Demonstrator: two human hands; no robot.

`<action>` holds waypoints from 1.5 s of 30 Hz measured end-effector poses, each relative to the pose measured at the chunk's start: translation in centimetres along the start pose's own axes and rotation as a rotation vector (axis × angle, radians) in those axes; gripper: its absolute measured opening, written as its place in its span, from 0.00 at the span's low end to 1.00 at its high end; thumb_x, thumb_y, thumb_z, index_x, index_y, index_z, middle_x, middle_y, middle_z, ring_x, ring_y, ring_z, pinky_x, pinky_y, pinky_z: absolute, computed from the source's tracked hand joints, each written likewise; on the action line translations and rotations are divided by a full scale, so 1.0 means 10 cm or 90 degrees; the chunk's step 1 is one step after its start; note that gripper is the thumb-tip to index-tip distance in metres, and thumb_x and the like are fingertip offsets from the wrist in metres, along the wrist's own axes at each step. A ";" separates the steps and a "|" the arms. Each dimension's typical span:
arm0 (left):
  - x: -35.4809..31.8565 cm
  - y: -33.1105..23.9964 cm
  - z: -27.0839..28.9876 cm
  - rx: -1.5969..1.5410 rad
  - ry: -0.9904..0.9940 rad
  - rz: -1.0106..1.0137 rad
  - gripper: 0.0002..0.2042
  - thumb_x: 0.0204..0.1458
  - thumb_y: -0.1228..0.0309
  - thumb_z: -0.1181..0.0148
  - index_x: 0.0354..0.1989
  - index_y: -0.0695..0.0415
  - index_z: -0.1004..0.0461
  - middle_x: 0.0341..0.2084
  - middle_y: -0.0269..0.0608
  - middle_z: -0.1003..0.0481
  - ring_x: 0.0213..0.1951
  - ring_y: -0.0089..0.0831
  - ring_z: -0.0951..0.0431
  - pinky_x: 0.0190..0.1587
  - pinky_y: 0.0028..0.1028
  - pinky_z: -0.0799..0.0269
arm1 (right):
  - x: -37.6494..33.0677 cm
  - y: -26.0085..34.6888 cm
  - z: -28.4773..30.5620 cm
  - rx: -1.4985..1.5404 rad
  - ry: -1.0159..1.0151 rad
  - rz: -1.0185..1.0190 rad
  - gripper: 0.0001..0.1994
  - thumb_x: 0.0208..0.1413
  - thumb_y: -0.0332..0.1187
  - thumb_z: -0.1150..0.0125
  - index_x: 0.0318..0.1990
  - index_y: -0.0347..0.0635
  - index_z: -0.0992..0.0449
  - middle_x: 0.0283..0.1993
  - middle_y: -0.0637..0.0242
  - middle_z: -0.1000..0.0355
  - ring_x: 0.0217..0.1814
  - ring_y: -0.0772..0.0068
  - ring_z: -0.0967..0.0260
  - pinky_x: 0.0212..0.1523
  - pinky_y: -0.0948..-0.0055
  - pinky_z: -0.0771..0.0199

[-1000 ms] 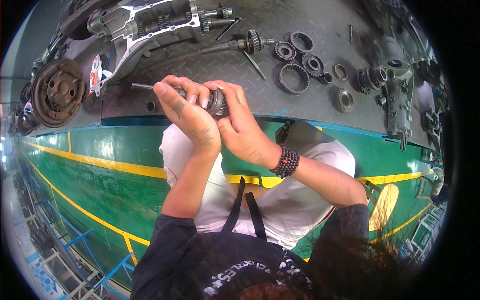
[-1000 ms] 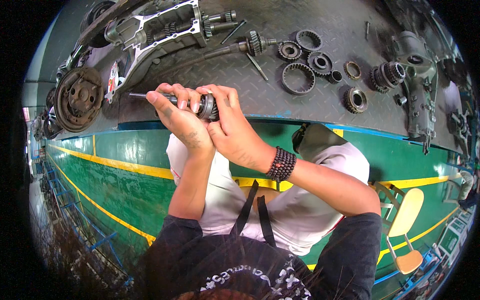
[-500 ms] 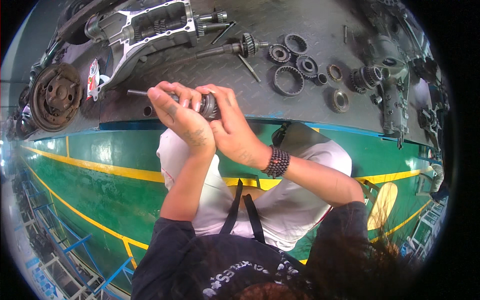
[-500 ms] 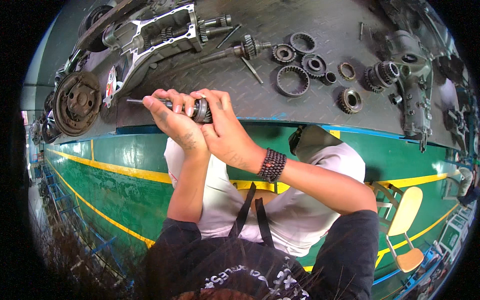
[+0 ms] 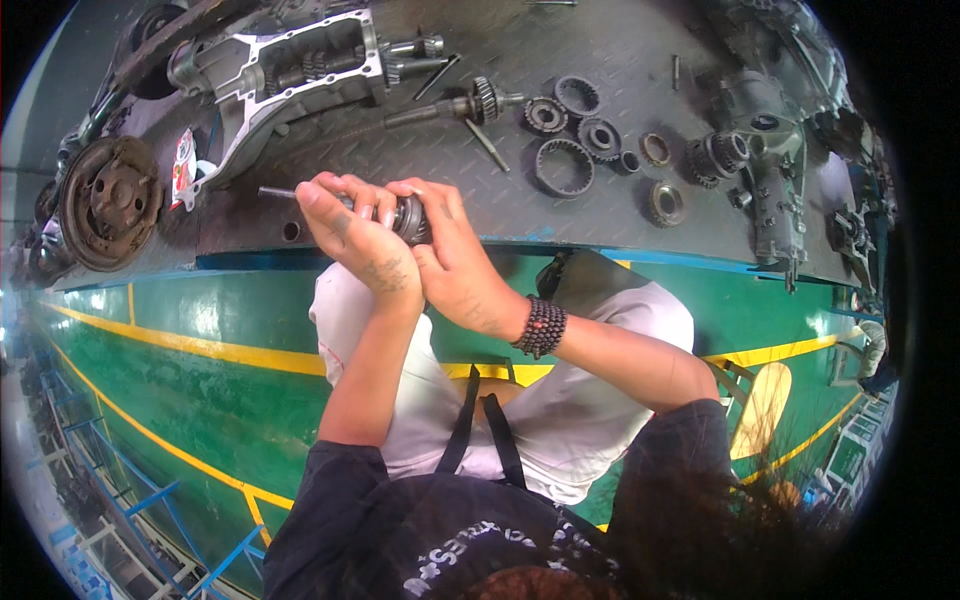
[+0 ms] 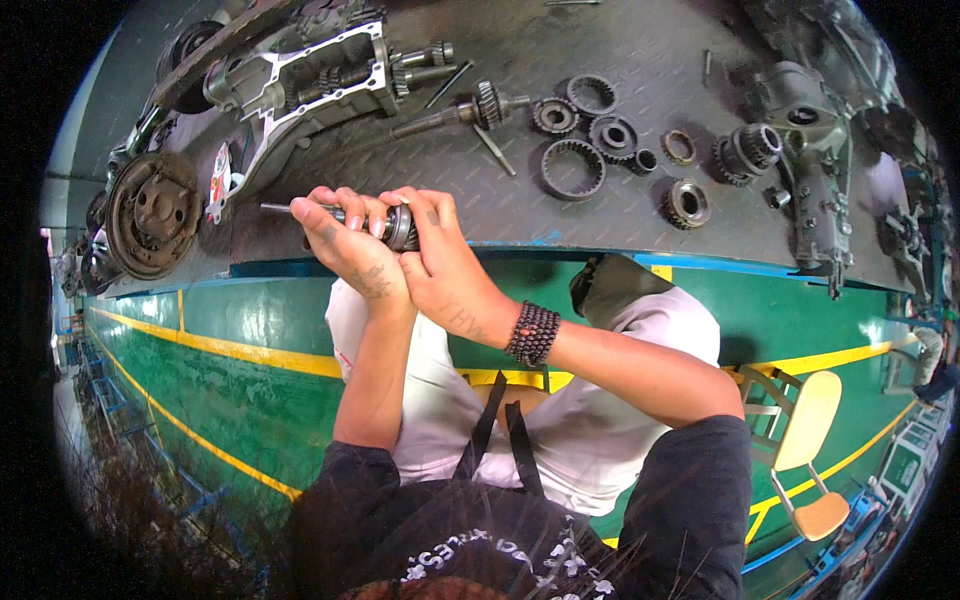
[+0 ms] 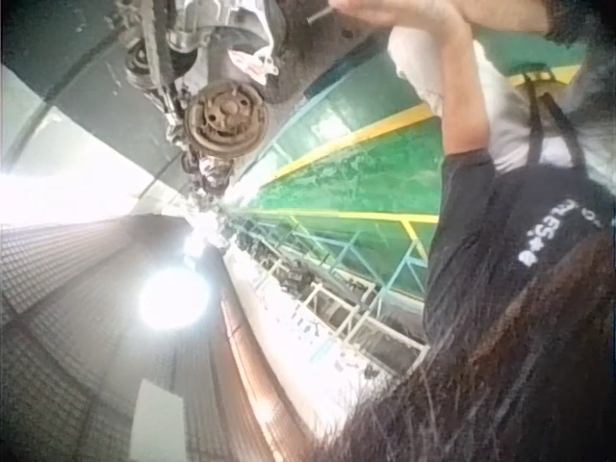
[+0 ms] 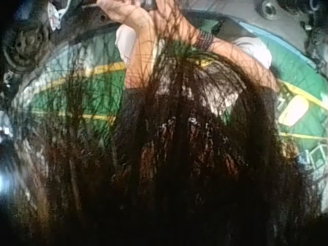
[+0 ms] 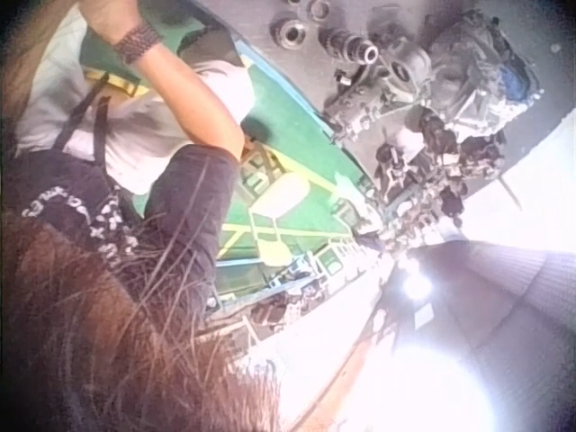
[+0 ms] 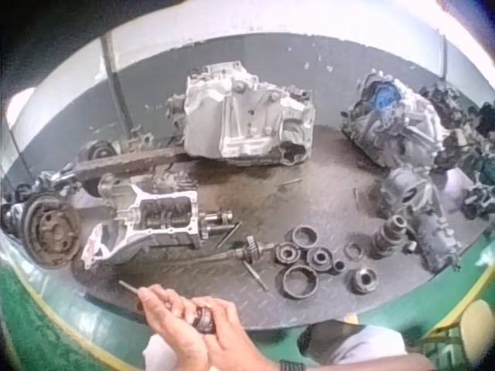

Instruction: The person assembles gear components onto a transmission shaft by hand, sliding multiple gears and bearings onto the shaft while sitting at a workbench.

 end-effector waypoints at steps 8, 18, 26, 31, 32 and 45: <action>0.06 0.01 0.15 0.111 -0.031 -0.088 0.23 0.67 0.45 0.58 0.30 0.53 0.39 0.17 0.27 0.45 0.19 0.17 0.48 0.23 0.20 0.52 | -0.04 -0.04 -0.12 0.041 -0.006 0.043 0.30 0.49 0.26 0.50 0.63 0.37 0.42 0.61 0.47 0.45 0.69 0.44 0.50 0.72 0.55 0.50; 0.12 0.14 0.13 0.086 -0.063 -0.011 0.27 0.67 0.45 0.56 0.42 0.63 0.35 0.21 0.31 0.43 0.20 0.17 0.46 0.22 0.18 0.49 | 0.00 -0.18 -0.16 0.047 -0.002 0.000 0.28 0.57 0.26 0.50 0.66 0.39 0.45 0.62 0.48 0.46 0.70 0.47 0.50 0.71 0.59 0.46; 0.14 0.20 0.14 0.101 -0.063 0.030 0.29 0.65 0.42 0.55 0.46 0.64 0.36 0.27 0.35 0.40 0.23 0.21 0.42 0.27 0.21 0.39 | 0.02 -0.15 -0.15 0.044 0.021 -0.043 0.27 0.59 0.27 0.52 0.66 0.38 0.46 0.63 0.49 0.46 0.70 0.47 0.51 0.71 0.59 0.46; 0.26 0.17 0.22 0.132 -0.007 -0.027 0.25 0.65 0.42 0.56 0.34 0.56 0.37 0.24 0.30 0.42 0.21 0.21 0.44 0.23 0.23 0.45 | 0.08 -0.36 -0.29 0.014 0.015 -0.014 0.28 0.54 0.27 0.49 0.65 0.39 0.42 0.62 0.50 0.40 0.67 0.48 0.46 0.70 0.58 0.46; 0.25 0.11 0.17 0.167 0.030 -0.040 0.25 0.65 0.43 0.56 0.29 0.53 0.40 0.21 0.28 0.44 0.21 0.20 0.44 0.22 0.23 0.47 | 0.08 -0.35 -0.23 0.018 0.024 0.005 0.29 0.51 0.27 0.48 0.64 0.40 0.40 0.60 0.51 0.37 0.66 0.49 0.43 0.69 0.58 0.46; 0.46 0.10 -0.22 -0.084 0.123 0.140 0.19 0.67 0.50 0.54 0.37 0.56 0.38 0.21 0.29 0.43 0.21 0.22 0.41 0.40 0.37 0.22 | 0.36 0.01 1.08 -0.618 -0.012 0.030 0.14 0.55 0.38 0.36 0.43 0.40 0.25 0.42 0.57 0.27 0.47 0.54 0.29 0.48 0.57 0.28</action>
Point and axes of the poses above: each hand's wrist, its own x-axis towards the middle knuckle, its own z-axis out of the back of the hand, y = z × x, the point moved 5 cm from there along x, towards the middle knuckle
